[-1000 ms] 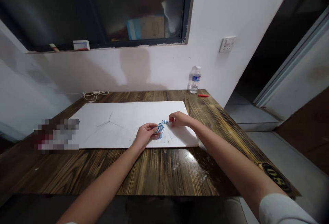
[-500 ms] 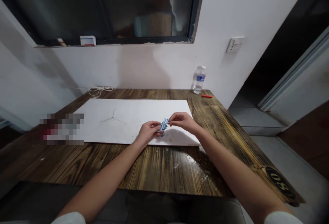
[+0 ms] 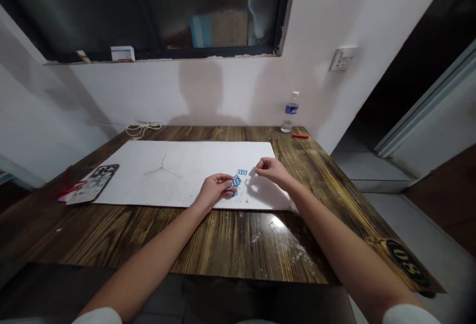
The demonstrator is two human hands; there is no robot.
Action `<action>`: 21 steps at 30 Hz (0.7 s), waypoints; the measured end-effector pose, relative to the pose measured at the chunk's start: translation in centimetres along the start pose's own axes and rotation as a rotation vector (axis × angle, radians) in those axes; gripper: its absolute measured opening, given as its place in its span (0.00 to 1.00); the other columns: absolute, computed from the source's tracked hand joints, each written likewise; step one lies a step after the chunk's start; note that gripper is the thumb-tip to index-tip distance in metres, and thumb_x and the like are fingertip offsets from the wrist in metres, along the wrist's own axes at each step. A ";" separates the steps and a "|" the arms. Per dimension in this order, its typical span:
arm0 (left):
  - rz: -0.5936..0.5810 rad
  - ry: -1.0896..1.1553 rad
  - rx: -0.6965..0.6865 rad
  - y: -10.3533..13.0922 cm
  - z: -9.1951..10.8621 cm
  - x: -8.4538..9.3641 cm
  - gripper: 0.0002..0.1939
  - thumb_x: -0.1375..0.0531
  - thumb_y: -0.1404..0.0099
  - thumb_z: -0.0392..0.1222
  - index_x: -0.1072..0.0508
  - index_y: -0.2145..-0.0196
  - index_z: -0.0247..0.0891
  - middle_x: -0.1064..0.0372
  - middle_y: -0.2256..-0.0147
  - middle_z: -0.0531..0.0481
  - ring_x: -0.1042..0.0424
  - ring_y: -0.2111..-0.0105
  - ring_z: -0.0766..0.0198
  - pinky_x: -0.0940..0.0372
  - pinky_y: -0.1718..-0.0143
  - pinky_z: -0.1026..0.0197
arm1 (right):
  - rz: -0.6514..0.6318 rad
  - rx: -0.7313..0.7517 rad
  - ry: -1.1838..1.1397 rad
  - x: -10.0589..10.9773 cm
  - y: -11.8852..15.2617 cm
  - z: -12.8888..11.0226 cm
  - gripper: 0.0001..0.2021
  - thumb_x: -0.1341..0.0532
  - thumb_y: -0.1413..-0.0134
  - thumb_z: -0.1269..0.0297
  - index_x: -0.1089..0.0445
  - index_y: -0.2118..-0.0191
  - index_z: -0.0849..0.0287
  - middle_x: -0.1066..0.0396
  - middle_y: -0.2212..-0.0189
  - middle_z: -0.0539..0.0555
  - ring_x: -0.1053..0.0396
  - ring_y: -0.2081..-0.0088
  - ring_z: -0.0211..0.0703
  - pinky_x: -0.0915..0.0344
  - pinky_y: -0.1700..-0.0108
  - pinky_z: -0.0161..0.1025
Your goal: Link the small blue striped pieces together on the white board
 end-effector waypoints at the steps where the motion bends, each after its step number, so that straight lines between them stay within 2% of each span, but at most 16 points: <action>1: 0.000 -0.002 0.001 0.0 0.0 0.0 0.10 0.35 0.47 0.30 0.29 0.66 0.28 0.27 0.74 0.44 0.25 0.76 0.60 0.30 0.78 0.65 | 0.022 -0.018 0.050 0.6 -0.1 0.2 0.07 0.38 0.63 0.65 0.37 0.79 0.60 0.35 0.81 0.47 0.40 0.78 0.34 0.46 0.75 0.31; 4: 0.002 -0.009 0.005 0.0 0.0 0.0 0.09 0.36 0.47 0.29 0.29 0.66 0.28 0.27 0.74 0.44 0.25 0.76 0.60 0.30 0.78 0.66 | 0.029 -0.058 0.227 2.0 0.0 0.3 0.05 0.41 0.64 0.68 0.39 0.81 0.60 0.35 0.81 0.47 0.40 0.78 0.34 0.48 0.76 0.30; 7: 0.006 -0.008 0.009 0.0 0.1 -0.1 0.08 0.36 0.46 0.29 0.29 0.66 0.28 0.27 0.74 0.44 0.25 0.76 0.60 0.30 0.78 0.66 | 0.003 -0.015 0.489 2.7 0.2 -1.1 0.03 0.42 0.63 0.71 0.38 0.81 0.60 0.33 0.79 0.49 0.38 0.76 0.35 0.48 0.75 0.31; 9: 0.009 -0.009 0.011 0.1 0.1 -0.1 0.09 0.36 0.46 0.29 0.29 0.66 0.28 0.27 0.74 0.44 0.25 0.76 0.60 0.30 0.78 0.65 | -0.042 0.068 0.707 2.4 0.3 -2.3 0.03 0.42 0.63 0.73 0.37 0.80 0.60 0.32 0.78 0.50 0.39 0.75 0.36 0.50 0.75 0.31; 12: 0.010 -0.012 0.014 0.2 0.1 -0.1 0.09 0.36 0.47 0.29 0.29 0.66 0.28 0.27 0.75 0.44 0.25 0.76 0.61 0.30 0.78 0.65 | -0.190 0.187 0.954 0.7 0.5 -3.2 0.04 0.42 0.63 0.75 0.36 0.79 0.60 0.32 0.77 0.53 0.39 0.74 0.37 0.51 0.74 0.33; 16: 0.008 -0.008 0.009 0.1 0.1 0.0 0.09 0.36 0.46 0.29 0.29 0.66 0.28 0.27 0.74 0.44 0.25 0.75 0.61 0.30 0.78 0.66 | -0.312 0.253 0.994 -0.8 0.6 -2.7 0.04 0.42 0.61 0.76 0.34 0.77 0.60 0.31 0.75 0.54 0.39 0.73 0.38 0.51 0.73 0.32; 21: -0.012 0.006 -0.012 -0.1 -0.1 0.1 0.09 0.36 0.47 0.29 0.29 0.66 0.28 0.27 0.74 0.44 0.25 0.76 0.61 0.30 0.77 0.66 | -0.293 0.218 0.913 -0.2 0.5 -1.6 0.04 0.42 0.58 0.75 0.34 0.74 0.60 0.31 0.76 0.51 0.40 0.75 0.36 0.50 0.74 0.31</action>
Point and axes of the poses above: each hand's wrist, its own y-axis away from the middle knuckle, its own x-axis out of the back of the hand, z = x × y, the point moved 6 cm from there along -y, towards the middle knuckle
